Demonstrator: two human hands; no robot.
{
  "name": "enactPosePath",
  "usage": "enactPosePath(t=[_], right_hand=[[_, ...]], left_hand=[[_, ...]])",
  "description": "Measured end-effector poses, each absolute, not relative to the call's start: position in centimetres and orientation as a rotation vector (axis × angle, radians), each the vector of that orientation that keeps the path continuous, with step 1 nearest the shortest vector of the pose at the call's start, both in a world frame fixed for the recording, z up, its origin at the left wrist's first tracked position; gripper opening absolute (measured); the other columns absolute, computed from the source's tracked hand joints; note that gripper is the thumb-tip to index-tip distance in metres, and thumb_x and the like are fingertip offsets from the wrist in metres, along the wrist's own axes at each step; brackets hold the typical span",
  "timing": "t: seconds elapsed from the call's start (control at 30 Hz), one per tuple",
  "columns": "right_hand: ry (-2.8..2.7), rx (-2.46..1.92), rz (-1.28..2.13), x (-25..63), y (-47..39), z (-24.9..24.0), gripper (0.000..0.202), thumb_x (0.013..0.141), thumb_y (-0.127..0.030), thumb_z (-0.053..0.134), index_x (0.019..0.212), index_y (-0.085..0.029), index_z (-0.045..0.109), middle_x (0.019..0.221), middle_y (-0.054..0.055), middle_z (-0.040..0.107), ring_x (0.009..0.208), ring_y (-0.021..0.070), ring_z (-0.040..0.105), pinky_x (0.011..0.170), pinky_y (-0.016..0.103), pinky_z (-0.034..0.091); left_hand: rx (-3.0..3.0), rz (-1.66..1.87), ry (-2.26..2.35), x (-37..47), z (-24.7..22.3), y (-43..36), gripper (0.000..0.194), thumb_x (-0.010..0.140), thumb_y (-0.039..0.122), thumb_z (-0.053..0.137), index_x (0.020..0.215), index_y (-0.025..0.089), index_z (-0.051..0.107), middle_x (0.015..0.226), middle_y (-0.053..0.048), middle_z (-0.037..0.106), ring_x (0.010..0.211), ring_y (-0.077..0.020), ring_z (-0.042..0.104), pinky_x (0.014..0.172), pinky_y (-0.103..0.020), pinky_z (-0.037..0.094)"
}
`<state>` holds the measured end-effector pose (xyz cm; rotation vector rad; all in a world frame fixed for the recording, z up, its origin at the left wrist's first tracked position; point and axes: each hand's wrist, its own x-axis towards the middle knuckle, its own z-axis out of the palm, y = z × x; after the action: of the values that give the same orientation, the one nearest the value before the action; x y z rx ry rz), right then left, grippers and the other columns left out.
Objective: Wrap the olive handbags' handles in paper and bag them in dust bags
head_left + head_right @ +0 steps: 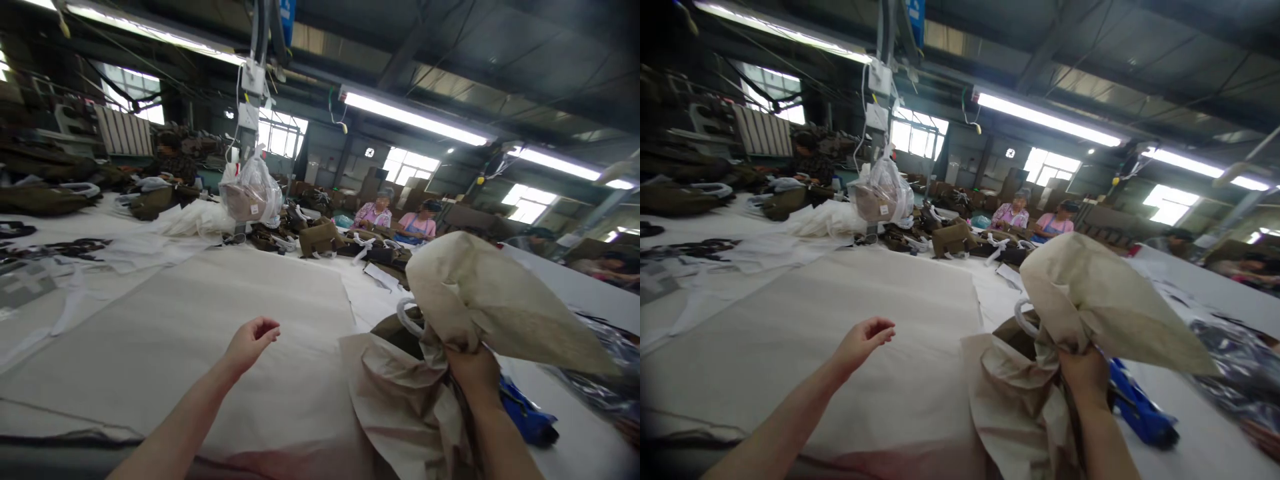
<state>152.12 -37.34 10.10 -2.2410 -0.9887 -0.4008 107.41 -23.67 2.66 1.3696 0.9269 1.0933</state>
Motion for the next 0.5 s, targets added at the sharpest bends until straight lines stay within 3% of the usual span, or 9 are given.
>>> enactPosePath(t=[0.2, 0.33, 0.5], right_hand=[[-1.056, -1.865, -0.183, 144.3, -36.6, 15.4, 0.022, 0.050, -0.042, 0.063, 0.062, -0.025, 0.057, 0.065, 0.014, 0.068, 0.075, 0.0328, 0.067, 0.056, 0.035, 0.051], [-1.418, -1.681, 0.231, 137.2, -36.5, 12.4, 0.030, 0.056, -0.042, 0.065, 0.078, -0.022, 0.067, 0.085, 0.011, 0.075, 0.086, 0.0314, 0.069, 0.071, 0.035, 0.057], [-1.540, -1.719, 0.472, 137.1, -37.2, 10.2, 0.040, 0.060, -0.046, 0.070, 0.090, -0.018, 0.071, 0.095, 0.011, 0.076, 0.091, 0.0335, 0.070, 0.075, 0.039, 0.058]], left_hand=[[1.527, 1.258, 0.954, 107.5, 5.3, -22.9, 0.039, 0.079, 0.047, 0.065, 0.100, 0.014, 0.065, 0.092, -0.010, 0.072, 0.085, -0.0213, 0.067, 0.082, -0.035, 0.053], [1.819, 1.386, 0.980, 108.6, 6.8, -24.0, 0.031, 0.093, 0.038, 0.049, 0.111, 0.017, 0.064, 0.106, -0.010, 0.070, 0.098, -0.0203, 0.065, 0.089, -0.034, 0.050], [2.223, 1.269, 1.144, 108.6, 6.9, -24.9, 0.024, 0.091, 0.029, 0.051, 0.081, 0.019, 0.071, 0.093, -0.007, 0.071, 0.092, -0.0211, 0.063, 0.087, -0.035, 0.047]])
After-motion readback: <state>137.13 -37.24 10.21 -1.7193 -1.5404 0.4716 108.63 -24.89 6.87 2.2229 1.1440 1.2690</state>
